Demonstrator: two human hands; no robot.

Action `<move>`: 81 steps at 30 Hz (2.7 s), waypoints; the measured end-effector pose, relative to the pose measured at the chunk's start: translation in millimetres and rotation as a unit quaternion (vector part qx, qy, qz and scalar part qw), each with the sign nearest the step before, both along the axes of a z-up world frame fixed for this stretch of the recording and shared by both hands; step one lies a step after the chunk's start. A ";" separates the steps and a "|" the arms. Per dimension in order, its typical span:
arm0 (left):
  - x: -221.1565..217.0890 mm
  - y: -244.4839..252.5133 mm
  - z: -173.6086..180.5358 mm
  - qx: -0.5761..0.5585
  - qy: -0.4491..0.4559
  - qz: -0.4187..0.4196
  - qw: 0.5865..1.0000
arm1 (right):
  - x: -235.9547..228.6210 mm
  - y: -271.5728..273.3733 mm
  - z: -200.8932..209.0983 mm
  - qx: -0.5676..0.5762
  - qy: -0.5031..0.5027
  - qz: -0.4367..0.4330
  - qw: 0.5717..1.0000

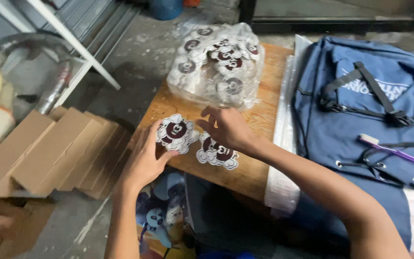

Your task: The person uses a purple toothbrush to scrub the surface of a blue backpack, focusing on the front pocket, straps, and main body. They also handle a bag of stickers and a stack of plastic bags on the table.

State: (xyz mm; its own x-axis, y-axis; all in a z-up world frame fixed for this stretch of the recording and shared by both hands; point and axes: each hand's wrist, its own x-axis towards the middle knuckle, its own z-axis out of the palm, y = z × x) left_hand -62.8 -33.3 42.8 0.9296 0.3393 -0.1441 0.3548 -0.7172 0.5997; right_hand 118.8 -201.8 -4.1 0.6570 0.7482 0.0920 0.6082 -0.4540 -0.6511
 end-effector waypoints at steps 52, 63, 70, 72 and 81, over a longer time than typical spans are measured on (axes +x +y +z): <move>197.4 -246.5 -58.8 0.015 0.036 -0.088 0.995 | 85.1 -426.2 58.3 0.064 0.280 -0.479 0.830; 209.4 -244.1 -86.3 -0.111 -0.007 -0.053 0.992 | 87.6 -425.9 38.1 0.168 0.377 -0.420 0.809; 213.7 -250.5 -86.0 -0.202 -0.008 0.020 0.979 | 80.5 -430.6 48.1 0.211 0.344 -0.454 0.794; 217.4 -247.2 -90.6 -0.251 0.022 0.057 0.966 | 83.4 -437.0 42.2 0.209 0.337 -0.446 0.802; 220.8 -246.0 -80.7 -0.368 0.066 0.096 0.922 | 96.2 -464.4 15.6 0.196 0.352 -0.422 0.812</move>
State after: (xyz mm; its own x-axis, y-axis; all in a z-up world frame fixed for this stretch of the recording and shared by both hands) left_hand 158.0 -279.2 -37.9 0.8199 0.2610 -0.5096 0.5385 -0.0489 0.8412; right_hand 215.0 -666.2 11.5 0.9134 0.0078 -0.4070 -0.3983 -0.1891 -0.8975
